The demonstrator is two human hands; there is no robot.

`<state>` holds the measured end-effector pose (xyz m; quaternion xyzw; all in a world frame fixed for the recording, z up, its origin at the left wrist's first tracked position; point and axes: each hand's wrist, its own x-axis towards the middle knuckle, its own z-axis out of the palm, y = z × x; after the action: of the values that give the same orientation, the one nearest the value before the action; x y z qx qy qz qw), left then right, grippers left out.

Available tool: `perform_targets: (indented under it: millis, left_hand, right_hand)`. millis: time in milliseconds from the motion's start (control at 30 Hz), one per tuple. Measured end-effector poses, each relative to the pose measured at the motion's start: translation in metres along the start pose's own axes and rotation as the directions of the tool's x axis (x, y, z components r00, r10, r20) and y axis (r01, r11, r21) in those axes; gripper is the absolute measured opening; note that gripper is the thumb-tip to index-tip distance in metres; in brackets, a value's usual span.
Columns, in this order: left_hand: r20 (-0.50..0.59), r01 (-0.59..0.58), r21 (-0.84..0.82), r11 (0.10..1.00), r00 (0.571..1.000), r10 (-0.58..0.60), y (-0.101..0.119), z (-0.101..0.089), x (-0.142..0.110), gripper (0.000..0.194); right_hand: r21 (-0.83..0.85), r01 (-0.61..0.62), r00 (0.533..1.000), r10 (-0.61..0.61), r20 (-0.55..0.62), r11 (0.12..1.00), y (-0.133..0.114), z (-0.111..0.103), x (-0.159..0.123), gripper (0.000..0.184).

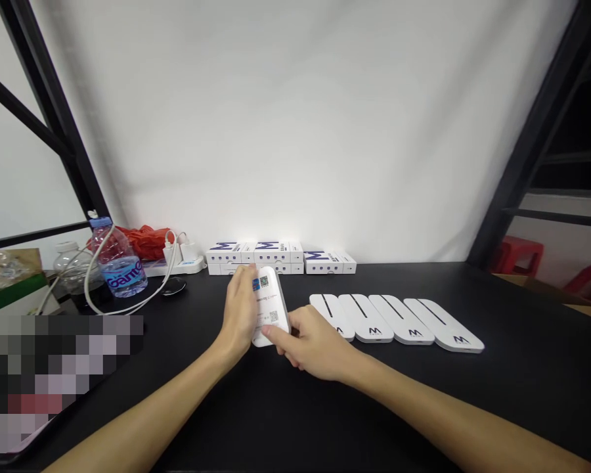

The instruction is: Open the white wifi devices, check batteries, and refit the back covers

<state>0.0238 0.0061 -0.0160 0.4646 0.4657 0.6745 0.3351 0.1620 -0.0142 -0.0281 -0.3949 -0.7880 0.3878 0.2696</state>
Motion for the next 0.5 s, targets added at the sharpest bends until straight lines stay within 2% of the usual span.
perform_targets:
  millis: [100, 233, 300, 367, 433, 500]
  left_hand:
    - [0.039, -0.038, 0.058, 0.998, 0.999, 0.036, -0.001, 0.002, -0.003, 0.031]
    - [0.044, -0.083, 0.181, 0.980, 0.996, 0.076, 0.000, 0.003, -0.001, 0.034]
    - [0.072, -0.113, 0.226, 0.967, 0.992, 0.099, 0.000, -0.001, 0.005, 0.037]
    - [0.102, -0.137, 0.314, 0.939, 0.989, 0.110, -0.001, -0.008, 0.014, 0.038]
    - [0.174, -0.136, 0.477, 0.868, 0.983, 0.058, -0.001, -0.017, 0.025, 0.038]
    - [0.165, -0.134, 0.676, 0.725, 0.986, 0.028, -0.003, -0.028, 0.037, 0.037]
  right_hand:
    - [-0.079, 0.027, 0.996, -0.033, -0.080, 0.997, 0.000, 0.003, 0.000, 0.043]
    - [-0.108, 0.072, 0.995, -0.080, -0.064, 0.992, 0.001, 0.002, 0.002, 0.047]
    - [-0.161, 0.092, 0.991, -0.105, -0.079, 0.983, 0.001, -0.004, 0.004, 0.051]
    - [-0.258, 0.129, 0.975, -0.170, -0.145, 0.958, 0.001, -0.016, 0.006, 0.048]
    - [-0.371, 0.149, 0.944, -0.243, -0.222, 0.917, 0.005, -0.033, 0.008, 0.039]
    - [-0.486, 0.106, 0.933, -0.256, -0.255, 0.868, 0.013, -0.053, 0.009, 0.026]
